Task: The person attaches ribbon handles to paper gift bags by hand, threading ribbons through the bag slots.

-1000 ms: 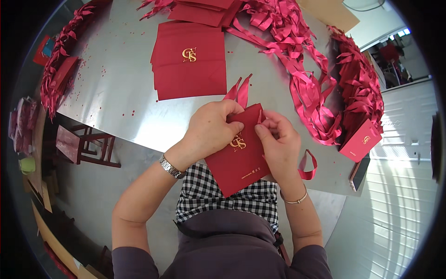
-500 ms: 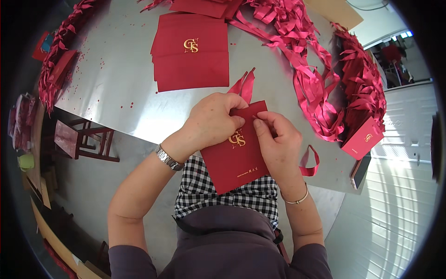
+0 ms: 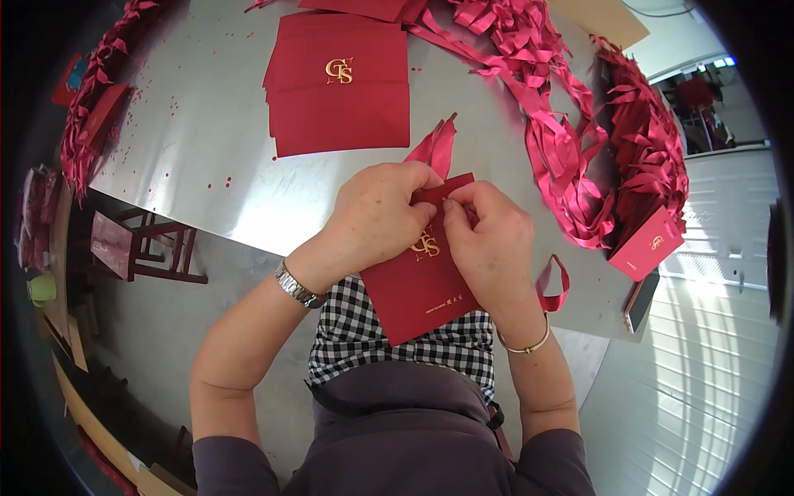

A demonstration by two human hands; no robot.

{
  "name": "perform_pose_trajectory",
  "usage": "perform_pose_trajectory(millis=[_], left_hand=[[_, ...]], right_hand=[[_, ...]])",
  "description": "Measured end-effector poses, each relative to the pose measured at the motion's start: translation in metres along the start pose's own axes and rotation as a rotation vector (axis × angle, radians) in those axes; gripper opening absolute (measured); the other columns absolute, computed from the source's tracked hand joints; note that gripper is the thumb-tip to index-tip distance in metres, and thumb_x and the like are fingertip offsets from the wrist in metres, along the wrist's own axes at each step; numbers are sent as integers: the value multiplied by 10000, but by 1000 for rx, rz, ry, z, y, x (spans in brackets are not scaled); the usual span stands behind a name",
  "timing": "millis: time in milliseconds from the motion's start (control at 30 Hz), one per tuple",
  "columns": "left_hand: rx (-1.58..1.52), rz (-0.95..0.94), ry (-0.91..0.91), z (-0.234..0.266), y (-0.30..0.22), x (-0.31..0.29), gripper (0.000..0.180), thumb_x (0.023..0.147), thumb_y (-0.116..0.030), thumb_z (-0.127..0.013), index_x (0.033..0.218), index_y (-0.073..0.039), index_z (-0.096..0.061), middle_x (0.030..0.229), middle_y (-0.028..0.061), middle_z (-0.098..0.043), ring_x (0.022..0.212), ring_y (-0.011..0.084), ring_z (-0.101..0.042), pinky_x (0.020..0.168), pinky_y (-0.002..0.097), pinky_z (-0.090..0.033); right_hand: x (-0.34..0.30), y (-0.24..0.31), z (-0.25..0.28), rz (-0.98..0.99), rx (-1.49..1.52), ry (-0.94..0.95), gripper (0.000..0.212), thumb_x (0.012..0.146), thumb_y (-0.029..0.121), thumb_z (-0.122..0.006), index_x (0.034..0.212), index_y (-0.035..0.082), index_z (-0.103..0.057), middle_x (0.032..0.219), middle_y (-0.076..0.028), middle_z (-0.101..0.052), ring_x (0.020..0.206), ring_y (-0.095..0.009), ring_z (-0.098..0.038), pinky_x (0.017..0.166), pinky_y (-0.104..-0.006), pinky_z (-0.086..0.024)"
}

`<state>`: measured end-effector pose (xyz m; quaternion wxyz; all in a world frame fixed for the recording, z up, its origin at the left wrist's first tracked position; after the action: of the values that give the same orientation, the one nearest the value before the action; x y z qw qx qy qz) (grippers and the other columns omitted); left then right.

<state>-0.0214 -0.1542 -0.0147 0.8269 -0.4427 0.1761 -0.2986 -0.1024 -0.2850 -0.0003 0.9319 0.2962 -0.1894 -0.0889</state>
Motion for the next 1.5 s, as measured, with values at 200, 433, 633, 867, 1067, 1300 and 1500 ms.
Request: perform_pose_trajectory(millis=[200,433,633,867,1067,1300,1500], left_hand=[[72,3,1,-1,-3,-1,213,830,-130,-599,1018,-50,-661,920,164,-690,897,351,-654,792,453,-510],[82,1,-21,-2,-1,-2,215,804,-68,-644,1016,-39,-658,912,135,-694,853,306,-663,773,380,-514],[-10,-25,-37,1,1,-1,201,819,-116,-630,998,-34,-669,929,179,-686,913,357,-648,811,454,-504],[-124,57,43,4,2,2,193,814,-71,-645,992,0,-669,904,156,-682,853,280,-654,781,372,-509],[-228,91,55,6,1,3,219,796,-95,-661,989,7,-685,899,176,-694,849,309,-669,778,387,-513],[-269,115,59,7,1,2,241,789,-95,-661,1001,18,-679,894,178,-692,849,294,-672,787,384,-518],[-217,38,26,7,4,1,236,796,-105,-658,998,16,-674,904,174,-691,857,311,-669,792,391,-518]], right_hand=[[1,9,-5,251,-241,-5,64,786,67,-622,766,44,-566,710,-118,-613,617,-302,-618,538,-396,-501],[9,1,-4,314,-204,59,64,790,49,-604,763,25,-551,716,-124,-601,630,-286,-626,542,-391,-502],[-3,-11,7,118,195,12,65,825,33,-679,874,18,-640,803,-122,-661,695,-280,-656,611,-349,-517],[-6,-12,5,149,217,-47,89,805,-10,-691,873,12,-638,802,-106,-662,701,-259,-653,621,-327,-519],[-5,-16,3,96,273,-12,89,799,-15,-689,870,14,-645,804,-107,-661,695,-249,-650,620,-321,-516],[2,-12,0,156,193,-18,82,788,-9,-681,850,26,-640,792,-109,-660,689,-269,-649,600,-340,-514],[11,-7,1,354,30,-6,76,771,6,-672,818,43,-624,746,-106,-636,647,-296,-622,563,-384,-499]])
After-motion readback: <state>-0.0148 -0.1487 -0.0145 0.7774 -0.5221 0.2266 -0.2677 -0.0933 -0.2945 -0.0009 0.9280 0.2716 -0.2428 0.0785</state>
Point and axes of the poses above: each hand's wrist, its own x-axis towards the middle knuckle, its own z-axis out of the back of the hand, y = z × x, the point moved 2 cm from there along x, towards the middle knuckle
